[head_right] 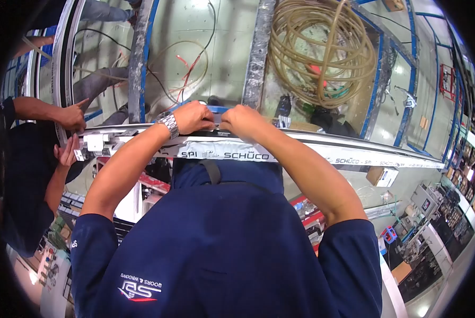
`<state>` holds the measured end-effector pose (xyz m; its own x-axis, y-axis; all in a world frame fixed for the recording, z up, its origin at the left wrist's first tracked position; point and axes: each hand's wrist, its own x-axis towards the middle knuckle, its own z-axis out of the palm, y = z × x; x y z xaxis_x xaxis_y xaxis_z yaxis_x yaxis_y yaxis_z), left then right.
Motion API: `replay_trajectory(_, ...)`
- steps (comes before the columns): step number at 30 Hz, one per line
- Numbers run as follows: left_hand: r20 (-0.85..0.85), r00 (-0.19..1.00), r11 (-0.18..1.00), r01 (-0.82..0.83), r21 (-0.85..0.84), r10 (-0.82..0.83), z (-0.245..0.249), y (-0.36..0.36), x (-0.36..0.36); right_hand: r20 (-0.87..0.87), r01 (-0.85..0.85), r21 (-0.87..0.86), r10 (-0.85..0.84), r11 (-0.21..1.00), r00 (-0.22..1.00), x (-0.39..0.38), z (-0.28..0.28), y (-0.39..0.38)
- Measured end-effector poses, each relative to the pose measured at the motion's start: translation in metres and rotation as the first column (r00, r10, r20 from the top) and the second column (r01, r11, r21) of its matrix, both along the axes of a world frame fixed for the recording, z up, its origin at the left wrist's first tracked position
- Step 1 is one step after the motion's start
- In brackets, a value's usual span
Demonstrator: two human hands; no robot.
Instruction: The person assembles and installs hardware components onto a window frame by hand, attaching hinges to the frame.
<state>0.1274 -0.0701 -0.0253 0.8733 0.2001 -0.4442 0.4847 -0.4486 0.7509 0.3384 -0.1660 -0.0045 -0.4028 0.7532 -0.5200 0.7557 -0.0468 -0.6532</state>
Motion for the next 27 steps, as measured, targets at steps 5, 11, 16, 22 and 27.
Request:
replay_trajectory(5,-0.039,0.999,1.000,-0.007,-0.017,0.007,0.006,-0.001,0.001,-0.074,-0.137,0.105,0.145,0.985,0.987,0.008,-0.016,-0.002)
replay_trajectory(11,-0.004,0.999,0.999,-0.041,0.011,0.041,-0.005,-0.011,0.003,0.089,-0.164,-0.012,0.165,0.986,0.982,-0.003,0.000,0.006)
replay_trajectory(16,-0.003,0.999,0.999,-0.044,-0.009,0.044,0.003,-0.009,0.003,0.001,-0.109,-0.011,0.109,0.994,0.994,0.004,0.000,0.006)
replay_trajectory(22,-0.011,1.000,0.989,-0.021,-0.149,0.020,0.004,0.002,0.009,-0.056,-0.102,0.049,0.105,0.994,0.993,0.020,-0.004,-0.002)
replay_trajectory(27,-0.028,1.000,0.991,0.007,-0.133,-0.011,-0.005,-0.002,0.018,0.045,-0.072,0.027,0.070,0.997,0.997,0.013,-0.002,-0.003)
